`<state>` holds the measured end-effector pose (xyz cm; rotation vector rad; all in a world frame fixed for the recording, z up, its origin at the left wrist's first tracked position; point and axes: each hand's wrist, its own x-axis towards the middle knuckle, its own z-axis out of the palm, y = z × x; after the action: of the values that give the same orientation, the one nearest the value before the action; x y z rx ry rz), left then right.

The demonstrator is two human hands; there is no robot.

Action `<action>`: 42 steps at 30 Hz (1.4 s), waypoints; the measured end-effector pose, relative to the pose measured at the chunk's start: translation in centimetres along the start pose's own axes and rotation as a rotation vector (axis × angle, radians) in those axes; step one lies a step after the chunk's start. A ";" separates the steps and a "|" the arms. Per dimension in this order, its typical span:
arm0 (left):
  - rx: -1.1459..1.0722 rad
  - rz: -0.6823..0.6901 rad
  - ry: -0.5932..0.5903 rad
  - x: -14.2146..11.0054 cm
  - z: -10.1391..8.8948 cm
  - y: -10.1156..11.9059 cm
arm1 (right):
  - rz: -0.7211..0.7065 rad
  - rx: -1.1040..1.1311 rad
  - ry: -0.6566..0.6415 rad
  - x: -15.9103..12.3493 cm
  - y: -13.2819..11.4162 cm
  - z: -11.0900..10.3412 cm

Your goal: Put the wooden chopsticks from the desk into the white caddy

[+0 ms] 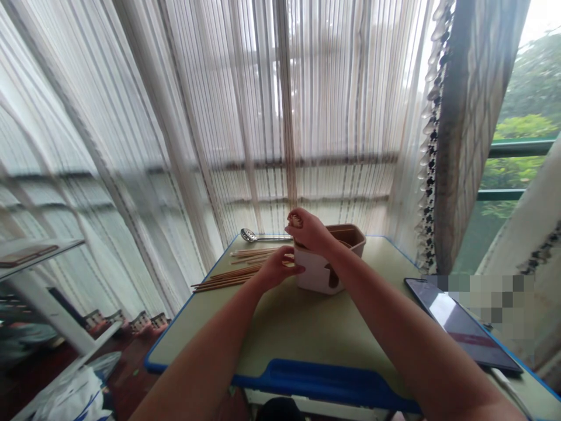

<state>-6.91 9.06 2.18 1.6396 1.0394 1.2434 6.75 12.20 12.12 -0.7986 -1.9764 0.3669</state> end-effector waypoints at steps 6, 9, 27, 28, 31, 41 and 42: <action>-0.005 0.001 0.007 0.0 0.0 0.0 | 0.067 0.124 -0.008 -0.1 0.3 0.6; -0.059 -0.014 -0.009 0.0 -0.1 -0.2 | 0.067 0.056 -0.011 -0.3 0.0 0.7; 0.065 -0.041 -0.036 -0.2 -1.3 0.9 | -0.119 -0.338 0.065 -1.5 -3.2 -0.2; 0.075 -0.030 -0.037 -0.2 -1.4 0.9 | -0.149 -0.346 0.080 -1.6 -3.6 -0.3; 0.090 0.021 -0.063 -0.2 -1.6 0.8 | -0.206 -0.359 0.100 -2.1 -4.9 -0.5; 0.043 -0.122 -0.101 0.4 -2.7 -0.8 | -0.291 -0.356 0.369 -4.7 -7.8 -5.9; 0.037 -0.131 -0.096 0.5 -2.8 -0.9 | -0.274 -0.373 0.407 -5.2 -6.5 -6.3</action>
<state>-9.65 10.11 2.01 1.6152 1.0974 1.0555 11.42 3.48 15.42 -0.7464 -1.7512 -0.3148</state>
